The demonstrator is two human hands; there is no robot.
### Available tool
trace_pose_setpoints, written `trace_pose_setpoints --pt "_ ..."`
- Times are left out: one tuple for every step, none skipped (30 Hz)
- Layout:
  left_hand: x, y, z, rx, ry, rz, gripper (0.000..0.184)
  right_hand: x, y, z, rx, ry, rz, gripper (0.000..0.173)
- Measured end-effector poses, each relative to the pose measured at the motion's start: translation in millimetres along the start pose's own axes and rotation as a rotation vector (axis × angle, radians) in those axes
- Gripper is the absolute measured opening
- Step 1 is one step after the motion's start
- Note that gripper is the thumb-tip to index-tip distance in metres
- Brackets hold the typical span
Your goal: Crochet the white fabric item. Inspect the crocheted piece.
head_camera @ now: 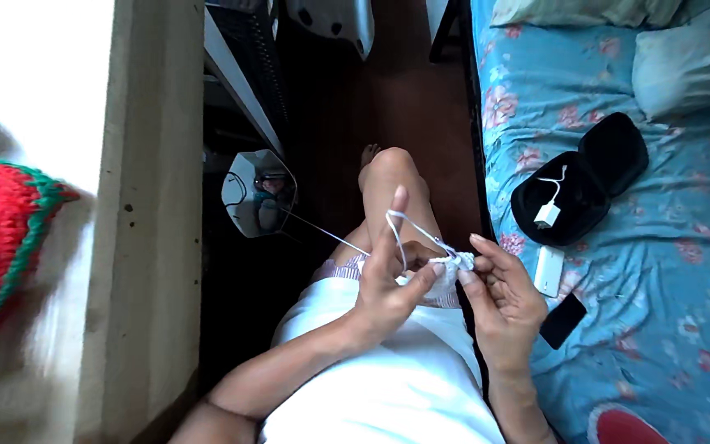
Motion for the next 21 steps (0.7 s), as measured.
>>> trace_pose_setpoints --pt "0.7 -2.7 4.3 -0.019 -0.132 -0.101 0.092 1.1 -1.6 -2.0 -0.004 -0.095 -0.087 0.024" --pt "0.7 -5.1 7.4 -0.042 -0.214 -0.159 0.094 2.0 -3.4 -4.0 -0.001 -0.187 -0.186 0.019" --pt "0.5 -7.2 9.9 -0.064 -0.256 -0.180 0.095 2.7 -5.6 -5.5 0.002 -0.257 -0.266 0.017" --pt "0.3 -8.8 11.6 -0.087 -0.273 -0.180 0.094 2.9 -7.9 -6.7 0.002 -0.303 -0.330 0.015" --pt "0.4 -10.2 13.1 -0.105 -0.276 -0.175 0.093 2.7 -10.2 -7.7 -0.003 -0.332 -0.376 0.014" --pt "0.8 -11.5 14.3 -0.119 -0.272 -0.165 0.092 2.1 -12.1 -8.2 -0.012 -0.350 -0.415 0.013" --pt "1.5 -12.3 15.4 -0.129 -0.267 -0.155 0.090 1.5 -13.7 -8.4 -0.021 -0.364 -0.446 0.013" --pt "2.2 -12.9 16.3 -0.140 -0.265 -0.146 0.088 1.3 -15.0 -8.5 -0.027 -0.384 -0.474 0.014" --pt "3.2 -13.1 17.2 -0.155 -0.262 -0.136 0.085 1.3 -15.9 -8.6 -0.028 -0.407 -0.500 0.014" --pt "4.0 -13.1 18.1 -0.164 -0.261 -0.129 0.083 1.2 -16.4 -8.7 -0.025 -0.429 -0.525 0.015" --pt "4.1 -13.3 19.0 -0.173 -0.265 -0.129 0.082 1.1 -16.9 -8.9 -0.025 -0.444 -0.546 0.015" --pt "3.8 -13.8 19.7 -0.179 -0.272 -0.132 0.081 1.3 -17.6 -9.1 -0.025 -0.456 -0.559 0.015" --pt "3.2 -14.4 20.3 -0.182 -0.287 -0.145 0.081 1.6 -18.4 -9.4 -0.030 -0.465 -0.561 0.015" --pt "2.7 -15.2 21.0 -0.184 -0.304 -0.165 0.080 2.2 -19.3 -9.6 -0.036 -0.469 -0.557 0.015" --pt "2.1 -16.3 21.7 -0.190 -0.327 -0.194 0.079 2.9 -20.5 -9.9 -0.044 -0.466 -0.540 0.015" --pt "0.8 -17.4 22.4 -0.193 -0.349 -0.224 0.078 3.9 -21.7 -9.8 -0.052 -0.453 -0.505 0.014" --pt "-0.6 -18.3 22.9 -0.192 -0.370 -0.247 0.078 5.3 -23.0 -9.4 -0.061 -0.430 -0.450 0.014" --pt "-2.0 -18.7 23.4 -0.190 -0.385 -0.268 0.078 7.2 -24.4 -8.9 -0.069 -0.396 -0.385 0.013" --pt "-3.4 -18.9 23.8 -0.188 -0.393 -0.281 0.077 9.7 -25.4 -8.1 -0.075 -0.357 -0.312 0.013" --pt "-4.6 -19.0 23.9 -0.190 -0.396 -0.288 0.077 12.2 -26.1 -7.0 -0.081 -0.306 -0.234 0.012" --pt "-5.6 -19.1 24.0 -0.196 -0.385 -0.287 0.076 14.7 -26.4 -6.0 -0.086 -0.244 -0.148 0.012"
Point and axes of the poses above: each hand's wrist, its own z-axis towards the middle knuckle, its own y-axis out of the palm, x = y × z, the point moved 4 cm from there along z, towards the middle knuckle, and after that the axes turned 8 degrees about z, right-handed, at the moved point
